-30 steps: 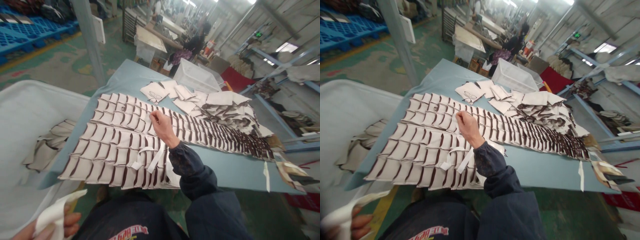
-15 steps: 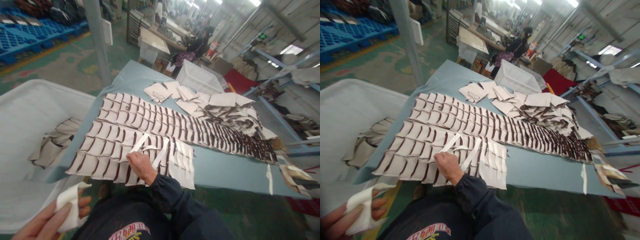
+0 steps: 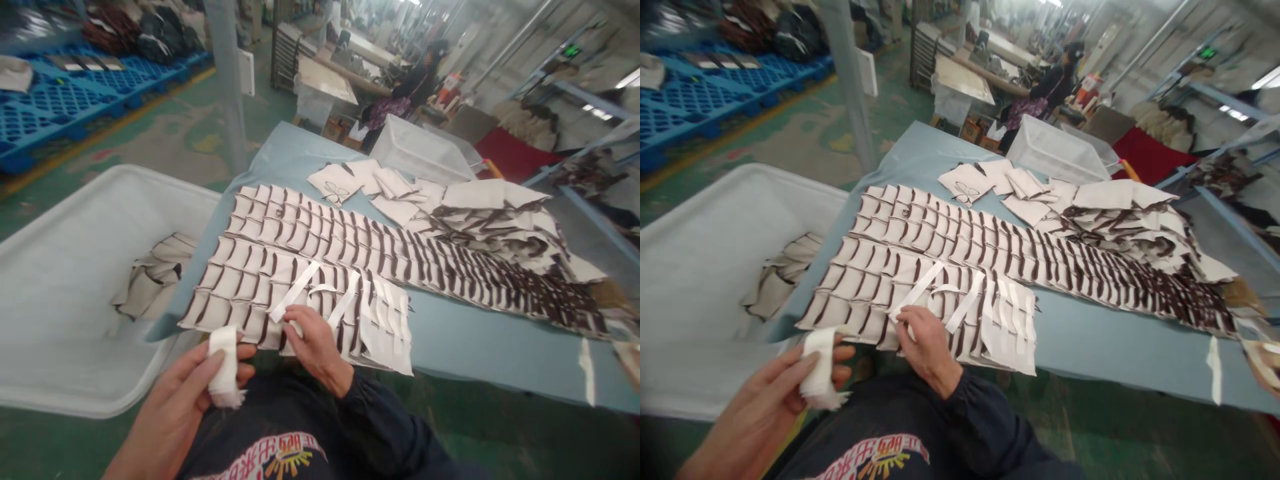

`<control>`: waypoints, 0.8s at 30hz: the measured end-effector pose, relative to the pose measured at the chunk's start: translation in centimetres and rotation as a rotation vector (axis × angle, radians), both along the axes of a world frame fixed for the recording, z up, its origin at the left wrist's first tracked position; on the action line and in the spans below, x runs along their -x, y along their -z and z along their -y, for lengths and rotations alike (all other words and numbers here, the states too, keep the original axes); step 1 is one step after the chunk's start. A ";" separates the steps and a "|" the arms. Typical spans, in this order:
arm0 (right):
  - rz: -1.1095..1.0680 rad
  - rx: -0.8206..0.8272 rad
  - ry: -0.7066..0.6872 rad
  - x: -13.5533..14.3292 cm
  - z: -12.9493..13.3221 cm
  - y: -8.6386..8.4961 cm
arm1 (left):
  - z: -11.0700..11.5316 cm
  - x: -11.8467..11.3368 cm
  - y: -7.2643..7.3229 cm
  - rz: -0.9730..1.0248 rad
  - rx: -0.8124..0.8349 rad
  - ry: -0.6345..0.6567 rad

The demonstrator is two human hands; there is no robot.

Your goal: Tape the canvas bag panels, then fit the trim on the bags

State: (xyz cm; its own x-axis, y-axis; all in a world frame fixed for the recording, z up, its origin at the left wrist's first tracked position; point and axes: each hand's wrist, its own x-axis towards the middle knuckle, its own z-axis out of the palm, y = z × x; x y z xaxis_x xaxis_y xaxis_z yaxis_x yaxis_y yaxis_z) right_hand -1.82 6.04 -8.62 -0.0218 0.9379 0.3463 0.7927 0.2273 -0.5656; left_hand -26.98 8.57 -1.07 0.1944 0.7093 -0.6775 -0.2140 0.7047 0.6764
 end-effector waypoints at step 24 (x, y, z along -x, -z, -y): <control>0.010 -0.408 -0.070 3.1 1.4 -10.6 | -0.8 -4.9 -6.0 0.094 -0.108 0.125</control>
